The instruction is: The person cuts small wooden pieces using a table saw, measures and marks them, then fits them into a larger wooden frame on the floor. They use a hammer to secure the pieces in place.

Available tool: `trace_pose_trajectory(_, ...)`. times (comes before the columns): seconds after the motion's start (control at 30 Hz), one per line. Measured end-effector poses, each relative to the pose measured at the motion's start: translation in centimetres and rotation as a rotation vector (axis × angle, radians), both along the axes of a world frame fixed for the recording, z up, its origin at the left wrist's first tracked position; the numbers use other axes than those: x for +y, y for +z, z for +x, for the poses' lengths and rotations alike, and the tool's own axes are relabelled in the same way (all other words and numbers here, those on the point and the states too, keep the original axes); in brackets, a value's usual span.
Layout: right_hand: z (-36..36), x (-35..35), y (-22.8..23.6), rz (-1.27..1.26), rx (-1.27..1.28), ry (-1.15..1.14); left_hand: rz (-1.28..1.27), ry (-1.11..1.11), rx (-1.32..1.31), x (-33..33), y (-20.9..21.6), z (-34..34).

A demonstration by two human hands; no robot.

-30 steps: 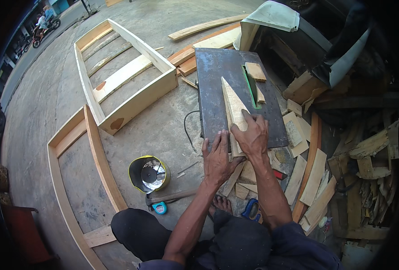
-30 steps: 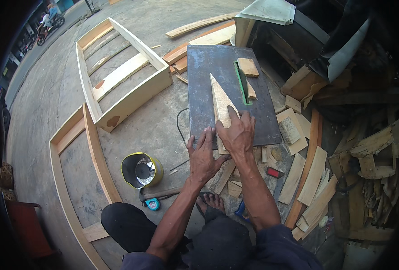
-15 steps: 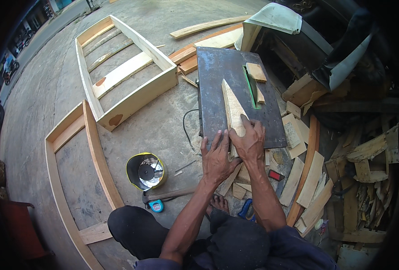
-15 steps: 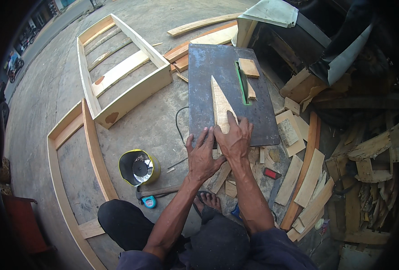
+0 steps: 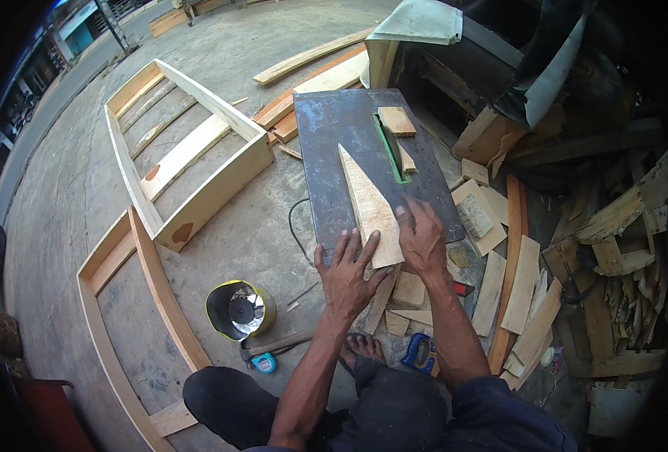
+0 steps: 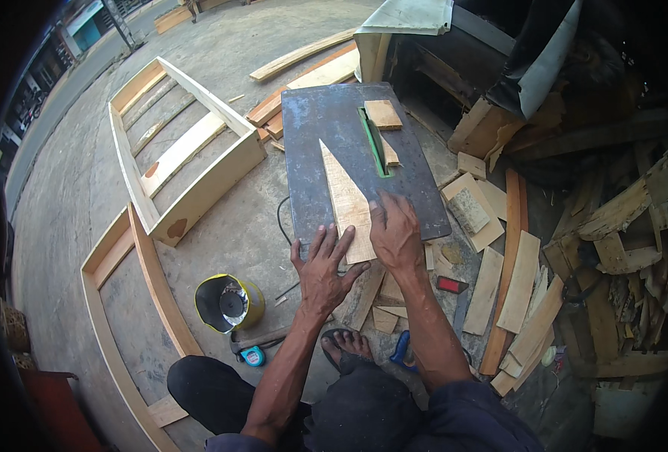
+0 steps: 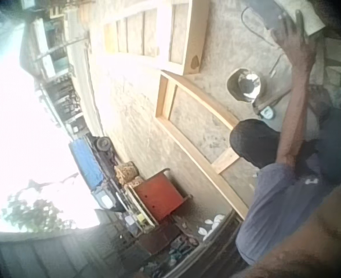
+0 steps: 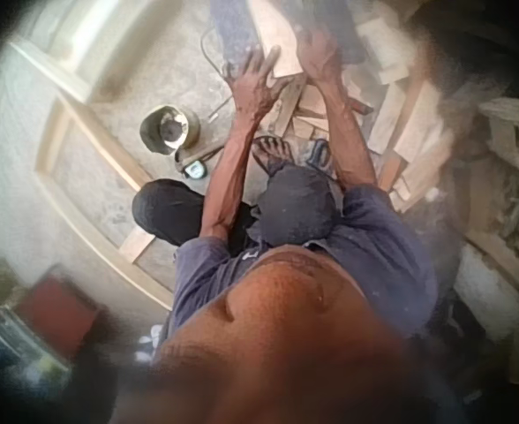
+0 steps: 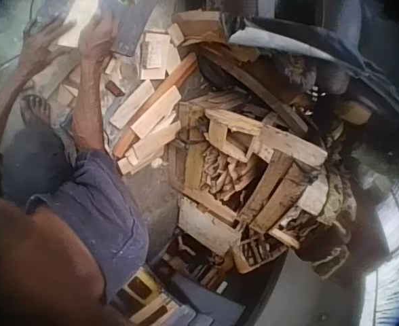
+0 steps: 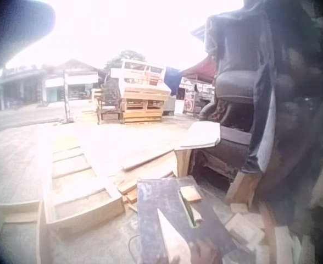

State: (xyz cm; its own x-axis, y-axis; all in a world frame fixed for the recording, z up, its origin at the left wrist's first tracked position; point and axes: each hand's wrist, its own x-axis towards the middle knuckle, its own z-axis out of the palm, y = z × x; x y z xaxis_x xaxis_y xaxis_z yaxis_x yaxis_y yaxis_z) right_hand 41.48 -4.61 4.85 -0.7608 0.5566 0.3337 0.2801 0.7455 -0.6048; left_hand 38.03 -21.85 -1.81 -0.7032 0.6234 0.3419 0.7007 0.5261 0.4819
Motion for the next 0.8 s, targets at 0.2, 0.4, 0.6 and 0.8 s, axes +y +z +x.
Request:
trace_pose_trajectory(0.2, 0.5, 11.1, -0.8, -0.051, -0.124, 0.009, -0.052, -0.023, -0.005, 0.1, 1.0, -0.2)
trace_pose_trajectory(0.4, -4.1, 19.1, -2.9, 0.026, -0.273, 0.27, -0.092, -0.035, -0.002, 0.4, 1.3, -0.2)
trace_pose_trajectory(0.6, -7.0, 21.2, -3.6, 0.003, -0.342, 0.38, -0.134, -0.038, -0.018, 0.3, 1.3, -0.3)
trace_pose_trajectory(0.8, -7.5, 21.3, -4.8, -0.044, -0.285, 0.351, -0.146, -0.043, -0.046, 0.3, 1.4, -0.2)
